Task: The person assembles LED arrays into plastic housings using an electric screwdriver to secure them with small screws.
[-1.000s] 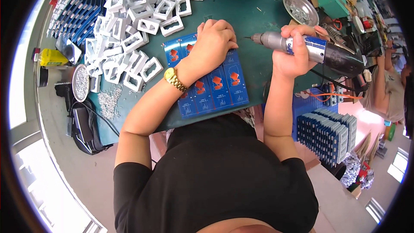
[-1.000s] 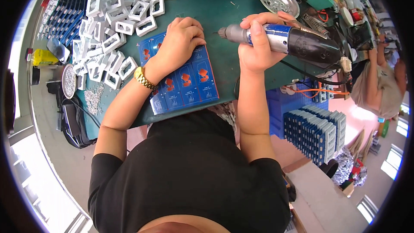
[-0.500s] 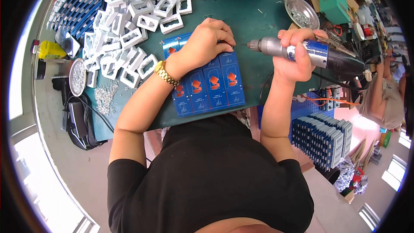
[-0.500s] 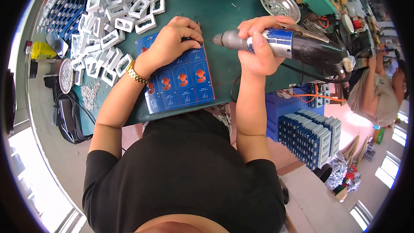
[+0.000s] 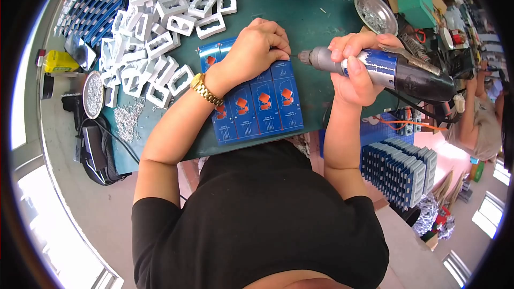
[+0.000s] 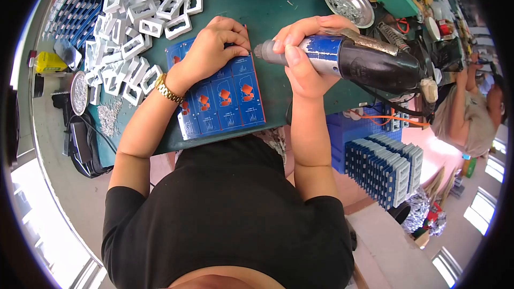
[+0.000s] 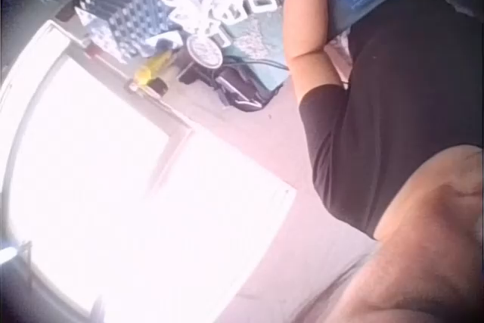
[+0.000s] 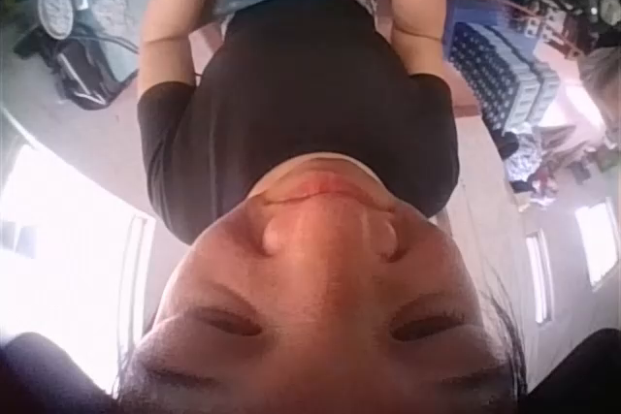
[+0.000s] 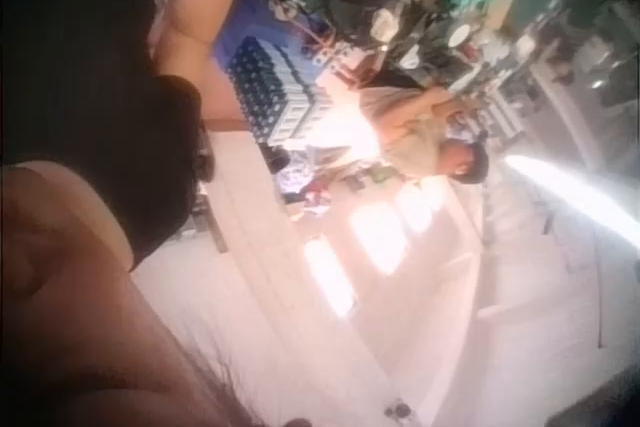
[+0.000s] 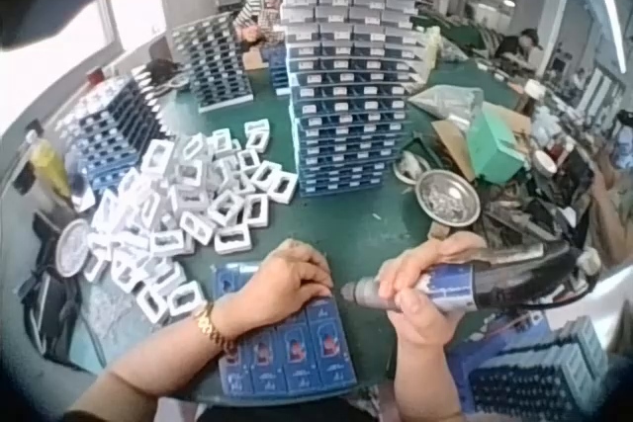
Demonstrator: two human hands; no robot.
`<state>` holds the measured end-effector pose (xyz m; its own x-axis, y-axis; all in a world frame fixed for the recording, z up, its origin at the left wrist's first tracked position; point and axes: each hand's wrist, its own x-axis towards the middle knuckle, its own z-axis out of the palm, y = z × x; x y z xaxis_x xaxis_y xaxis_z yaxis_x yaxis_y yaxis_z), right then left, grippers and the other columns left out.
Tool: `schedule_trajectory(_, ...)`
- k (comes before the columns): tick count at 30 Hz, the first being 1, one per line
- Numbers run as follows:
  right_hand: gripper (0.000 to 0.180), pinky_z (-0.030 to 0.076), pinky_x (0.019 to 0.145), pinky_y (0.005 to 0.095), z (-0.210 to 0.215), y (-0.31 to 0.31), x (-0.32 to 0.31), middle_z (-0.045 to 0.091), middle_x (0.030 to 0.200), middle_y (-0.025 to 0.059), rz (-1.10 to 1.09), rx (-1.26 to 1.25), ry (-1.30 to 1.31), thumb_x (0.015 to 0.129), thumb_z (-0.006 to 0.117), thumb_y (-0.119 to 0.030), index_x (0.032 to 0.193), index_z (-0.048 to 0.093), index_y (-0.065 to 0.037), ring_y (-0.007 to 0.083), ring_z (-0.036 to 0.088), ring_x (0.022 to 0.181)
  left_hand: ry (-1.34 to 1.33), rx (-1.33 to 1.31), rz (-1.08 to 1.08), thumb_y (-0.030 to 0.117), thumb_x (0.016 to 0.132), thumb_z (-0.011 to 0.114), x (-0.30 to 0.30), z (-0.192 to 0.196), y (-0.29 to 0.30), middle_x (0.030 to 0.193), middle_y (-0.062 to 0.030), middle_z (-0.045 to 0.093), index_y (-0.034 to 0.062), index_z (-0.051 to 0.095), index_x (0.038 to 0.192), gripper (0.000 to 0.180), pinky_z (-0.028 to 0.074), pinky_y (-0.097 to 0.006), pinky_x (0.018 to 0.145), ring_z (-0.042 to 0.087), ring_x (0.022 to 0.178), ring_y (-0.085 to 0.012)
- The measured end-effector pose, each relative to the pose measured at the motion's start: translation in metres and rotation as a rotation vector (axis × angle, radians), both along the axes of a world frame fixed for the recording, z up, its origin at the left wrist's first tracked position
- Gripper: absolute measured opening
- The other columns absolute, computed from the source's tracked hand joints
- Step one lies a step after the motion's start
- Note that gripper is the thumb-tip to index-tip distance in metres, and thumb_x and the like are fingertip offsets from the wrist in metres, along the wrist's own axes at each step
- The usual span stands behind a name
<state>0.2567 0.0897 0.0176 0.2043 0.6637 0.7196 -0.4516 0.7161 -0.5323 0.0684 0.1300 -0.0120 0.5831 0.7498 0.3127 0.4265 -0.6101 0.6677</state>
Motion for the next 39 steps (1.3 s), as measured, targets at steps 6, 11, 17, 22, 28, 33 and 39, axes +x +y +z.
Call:
schedule_trajectory(6,0.051,0.052,0.06,0.0322,0.011,-0.001,-0.012,0.058,0.078,0.0134,-0.041,0.011,-0.173,0.071,0.06,0.013,0.115,0.039,-0.003,0.0187,0.058,0.065,-0.014,0.063,-0.005,0.006,0.071,0.073,-0.001,-0.005,0.001,0.092,-0.0048,0.063,0.0062,0.071,0.081,0.01,0.044,-0.034,0.088,0.055,0.095,-0.0243)
schedule_trajectory(11,0.049,0.051,0.061,0.0278,0.021,0.006,-0.023,0.058,0.079,0.0117,-0.038,-0.045,-0.22,0.073,0.06,0.016,0.113,0.04,-0.002,0.0158,0.058,0.068,-0.024,0.098,-0.037,0.007,0.071,0.073,-0.002,-0.001,0.002,0.092,-0.0074,0.063,0.0051,0.07,0.084,0.013,0.044,-0.036,0.087,0.056,0.094,-0.0269)
schedule_trajectory(17,0.042,0.051,0.066,0.0292,0.033,0.02,-0.04,0.058,0.081,0.0114,-0.059,-0.177,-0.502,0.078,0.061,0.014,0.112,0.042,-0.002,0.0145,0.058,0.068,0.117,0.219,-0.054,0.014,0.073,0.073,-0.026,0.053,-0.003,0.093,-0.0105,0.064,0.0049,0.068,0.092,0.022,0.049,-0.04,0.08,0.06,0.092,-0.0308)
schedule_trajectory(22,0.043,0.052,0.067,0.0294,0.033,0.025,-0.047,0.059,0.08,0.0094,-0.027,-0.196,-0.565,0.076,0.061,0.014,0.112,0.043,-0.002,0.0135,0.059,0.067,0.074,0.248,0.046,0.009,0.075,0.073,-0.073,0.091,-0.031,0.096,-0.0116,0.063,0.0031,0.065,0.097,0.024,0.05,-0.037,0.079,0.06,0.09,-0.0317)
schedule_trajectory(28,0.046,0.051,0.065,0.0296,0.023,0.03,-0.04,0.06,0.078,0.0087,0.0,-0.185,-0.317,0.074,0.064,0.012,0.114,0.044,0.002,0.0136,0.058,0.066,0.239,-0.023,0.456,0.004,0.076,0.072,-0.153,0.08,-0.11,0.09,-0.0091,0.064,0.0019,0.067,0.091,0.016,0.049,-0.032,0.071,0.062,0.08,-0.0235)
schedule_trajectory(33,0.047,0.053,0.068,0.0444,0.026,0.032,-0.006,0.06,0.079,0.0163,0.055,-0.124,-0.237,0.075,0.059,0.002,0.12,0.043,0.005,0.0242,0.058,0.064,0.238,-0.37,0.693,0.006,0.076,0.072,-0.189,0.046,-0.151,0.08,-0.0085,0.063,-0.0004,0.068,0.089,0.015,0.047,-0.03,0.065,0.059,0.069,-0.017)
schedule_trajectory(39,0.038,0.054,0.065,0.0451,0.027,-0.005,0.071,0.056,0.07,0.0216,-0.491,0.067,-0.259,0.076,0.058,0.0,0.11,0.044,0.009,0.0288,0.058,0.061,0.22,-0.226,0.711,0.005,0.074,0.072,-0.164,0.019,-0.15,0.076,-0.0074,0.057,0.0045,0.068,0.09,0.017,0.047,-0.031,0.063,0.057,0.066,-0.0216)
